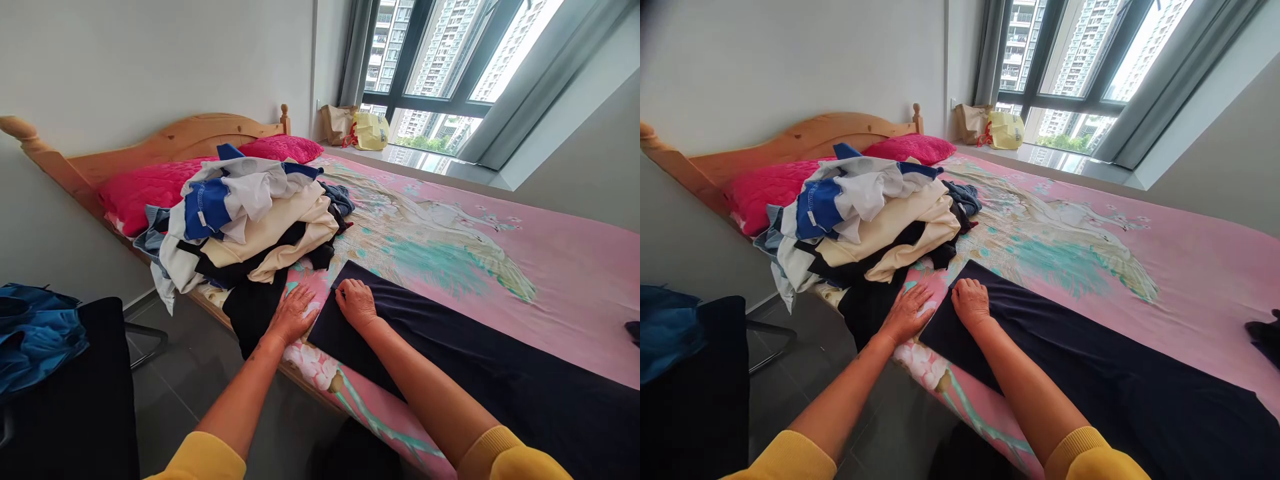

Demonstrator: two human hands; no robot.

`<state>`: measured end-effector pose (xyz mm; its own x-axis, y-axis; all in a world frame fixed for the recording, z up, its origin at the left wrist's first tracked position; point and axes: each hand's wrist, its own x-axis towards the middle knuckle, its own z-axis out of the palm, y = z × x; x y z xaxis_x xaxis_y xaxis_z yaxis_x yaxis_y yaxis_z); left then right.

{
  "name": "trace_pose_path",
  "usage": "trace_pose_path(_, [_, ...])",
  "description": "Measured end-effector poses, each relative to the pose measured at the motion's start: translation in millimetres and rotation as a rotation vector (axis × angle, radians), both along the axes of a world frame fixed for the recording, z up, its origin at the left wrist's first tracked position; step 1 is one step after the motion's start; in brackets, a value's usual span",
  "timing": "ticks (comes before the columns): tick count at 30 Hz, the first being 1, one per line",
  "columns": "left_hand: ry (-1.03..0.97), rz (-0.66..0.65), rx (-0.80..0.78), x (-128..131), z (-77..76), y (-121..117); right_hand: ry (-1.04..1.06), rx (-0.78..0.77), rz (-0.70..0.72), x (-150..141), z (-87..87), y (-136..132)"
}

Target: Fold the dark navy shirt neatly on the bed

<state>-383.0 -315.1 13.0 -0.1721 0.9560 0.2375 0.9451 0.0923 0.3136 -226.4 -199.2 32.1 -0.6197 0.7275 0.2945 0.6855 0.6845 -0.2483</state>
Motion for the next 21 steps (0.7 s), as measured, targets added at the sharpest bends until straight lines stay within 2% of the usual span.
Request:
trace_pose_path(3, [-0.007, 0.007, -0.003, 0, 1.3, 0, -0.007, -0.073, -0.002, -3, -3.1, 2])
trace_pose_path(5, [-0.016, 0.014, -0.002, 1, 2.3, 1, 0.120, -0.114, 0.031, 3, -0.4, 5])
trace_pose_path(7, [-0.026, 0.015, -0.003, 1, 2.9, 1, 0.303, -0.129, 0.037, 20, 4.3, 10])
trace_pose_path(9, [-0.040, 0.013, -0.004, 0, 2.5, 2, 0.428, -0.116, -0.009, 52, 7.1, 15])
trace_pose_path(11, [-0.057, 0.009, -0.001, -3, 0.7, 2, 0.445, -0.098, -0.081, 96, 5.8, 18])
trace_pose_path(15, [-0.104, 0.019, 0.012, -10, -4.1, 6, 0.266, -0.054, -0.220, 197, -3.9, 13])
trace_pose_path(17, [-0.141, 0.065, 0.027, -10, -4.5, 12, 0.140, -0.023, -0.246, 238, -5.1, 5])
trace_pose_path(19, [-0.170, 0.148, 0.055, -5, -2.4, 23, 0.035, 0.004, -0.244, 263, -1.1, -2])
trace_pose_path(21, [-0.169, 0.211, 0.109, 8, 1.3, 36, -0.037, 0.025, -0.212, 273, 6.1, -5])
